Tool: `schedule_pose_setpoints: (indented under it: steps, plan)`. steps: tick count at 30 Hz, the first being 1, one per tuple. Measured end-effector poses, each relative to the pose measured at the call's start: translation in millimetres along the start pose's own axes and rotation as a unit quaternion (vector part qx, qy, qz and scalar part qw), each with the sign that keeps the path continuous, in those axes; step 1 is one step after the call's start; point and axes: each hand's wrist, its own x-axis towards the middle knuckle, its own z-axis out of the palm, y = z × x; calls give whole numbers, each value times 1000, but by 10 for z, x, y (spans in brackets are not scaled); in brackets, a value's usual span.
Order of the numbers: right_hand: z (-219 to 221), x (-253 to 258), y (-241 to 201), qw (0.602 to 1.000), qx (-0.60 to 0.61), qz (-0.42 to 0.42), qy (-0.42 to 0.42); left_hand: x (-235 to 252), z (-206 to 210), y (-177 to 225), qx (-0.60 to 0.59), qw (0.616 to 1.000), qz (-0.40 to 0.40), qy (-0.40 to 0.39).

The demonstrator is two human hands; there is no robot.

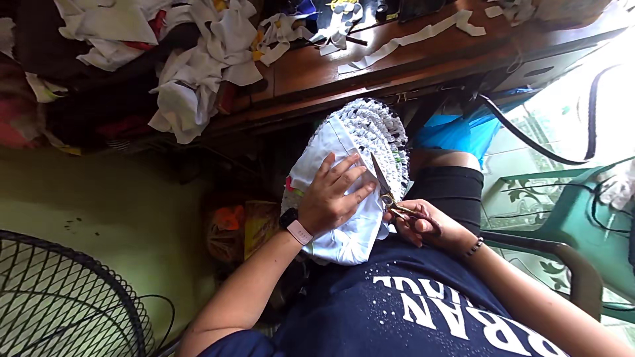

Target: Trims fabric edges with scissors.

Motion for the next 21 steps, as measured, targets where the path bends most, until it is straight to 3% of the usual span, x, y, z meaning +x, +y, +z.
schedule_pose_setpoints:
  steps: [21]
  plan:
    - [-3, 117, -166, 1000, -15, 6, 8, -9, 21, 7, -6, 1000, -3, 5]
